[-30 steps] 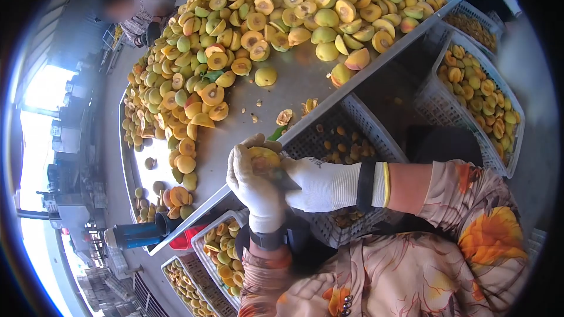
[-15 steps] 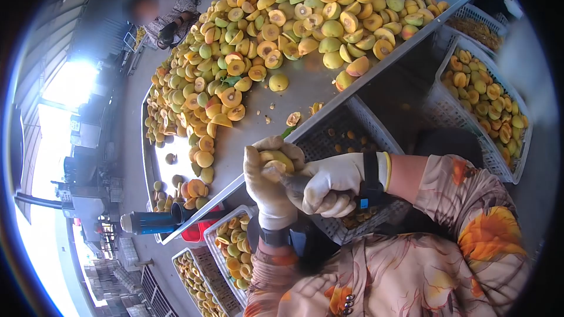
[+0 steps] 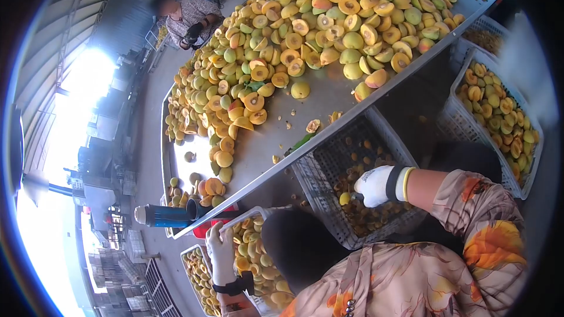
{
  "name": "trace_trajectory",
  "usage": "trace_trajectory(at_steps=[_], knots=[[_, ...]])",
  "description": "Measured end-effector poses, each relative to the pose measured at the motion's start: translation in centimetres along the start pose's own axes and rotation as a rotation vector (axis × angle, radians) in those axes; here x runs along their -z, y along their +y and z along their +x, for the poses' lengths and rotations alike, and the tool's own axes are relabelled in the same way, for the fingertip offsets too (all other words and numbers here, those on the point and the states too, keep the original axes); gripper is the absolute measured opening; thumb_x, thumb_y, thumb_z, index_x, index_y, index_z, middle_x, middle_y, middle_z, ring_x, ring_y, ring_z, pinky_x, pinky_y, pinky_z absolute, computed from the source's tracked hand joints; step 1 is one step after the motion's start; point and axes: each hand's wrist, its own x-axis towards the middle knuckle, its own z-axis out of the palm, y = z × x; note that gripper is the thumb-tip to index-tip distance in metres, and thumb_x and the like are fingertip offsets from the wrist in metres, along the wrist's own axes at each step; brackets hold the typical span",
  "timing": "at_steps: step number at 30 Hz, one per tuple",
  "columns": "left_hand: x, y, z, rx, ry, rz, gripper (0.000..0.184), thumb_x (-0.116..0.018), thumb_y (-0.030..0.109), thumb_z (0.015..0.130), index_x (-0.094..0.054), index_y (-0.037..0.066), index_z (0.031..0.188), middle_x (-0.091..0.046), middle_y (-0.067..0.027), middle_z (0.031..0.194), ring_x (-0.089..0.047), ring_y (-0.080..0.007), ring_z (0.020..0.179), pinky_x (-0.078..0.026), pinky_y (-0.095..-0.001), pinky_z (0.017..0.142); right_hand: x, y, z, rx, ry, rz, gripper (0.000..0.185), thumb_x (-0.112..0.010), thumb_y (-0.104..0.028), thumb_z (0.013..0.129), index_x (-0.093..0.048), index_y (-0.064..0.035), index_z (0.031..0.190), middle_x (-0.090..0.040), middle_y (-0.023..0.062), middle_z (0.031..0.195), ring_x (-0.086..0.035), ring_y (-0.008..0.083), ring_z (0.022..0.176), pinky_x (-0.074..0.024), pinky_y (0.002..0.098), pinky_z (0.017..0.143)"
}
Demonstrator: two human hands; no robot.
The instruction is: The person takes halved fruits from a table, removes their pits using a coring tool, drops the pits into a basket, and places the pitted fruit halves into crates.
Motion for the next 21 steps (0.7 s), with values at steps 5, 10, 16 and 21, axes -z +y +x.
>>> trace_trajectory(at_steps=[5,10,16,21], knots=[[-3.1,7.9,10.8,-0.139,-0.012,-0.204,0.036,-0.070,0.014,0.090,-0.066,-0.003,0.122,-0.066,-0.0187,0.115,-0.065,-0.0313,0.098,-0.054,-0.0425,0.082,1.9,-1.6,0.1,0.027,0.145,0.187,0.036,-0.061,-0.022,0.085,-0.064,-0.0034,0.116,-0.073,0.0207,0.095,-0.072,0.0388,0.090,-0.0556,0.0492,0.080],[-12.5,13.0,23.5,-0.588,0.021,0.251,0.056,-0.073,0.030,0.082,-0.062,0.011,0.133,-0.065,-0.0146,0.125,-0.055,-0.0386,0.119,-0.042,-0.0522,0.102,-2.8,2.0,3.2,0.017,0.238,-0.205,0.019,-0.065,-0.018,0.086,-0.078,-0.0090,0.097,-0.076,0.0112,0.094,-0.074,0.0344,0.093,-0.0606,0.0440,0.078],[-14.2,18.7,25.8,-0.415,-0.360,0.621,0.070,-0.074,0.048,0.086,-0.059,0.013,0.145,-0.066,-0.0218,0.133,-0.054,-0.0381,0.132,-0.042,-0.0543,0.109,0.7,1.3,2.0,0.032,0.219,-0.048,0.023,-0.073,-0.014,0.078,-0.071,-0.0024,0.097,-0.075,0.0148,0.095,-0.074,0.0355,0.089,-0.0584,0.0455,0.070],[-14.5,17.7,25.0,-0.512,-0.327,0.337,0.058,-0.072,0.034,0.090,-0.061,0.008,0.141,-0.067,-0.0215,0.130,-0.057,-0.0397,0.126,-0.046,-0.0506,0.105,1.2,1.2,0.9,0.049,0.227,0.028,0.029,-0.072,-0.014,0.080,-0.067,-0.0016,0.106,-0.074,0.0151,0.091,-0.073,0.0365,0.086,-0.0578,0.0450,0.069]])
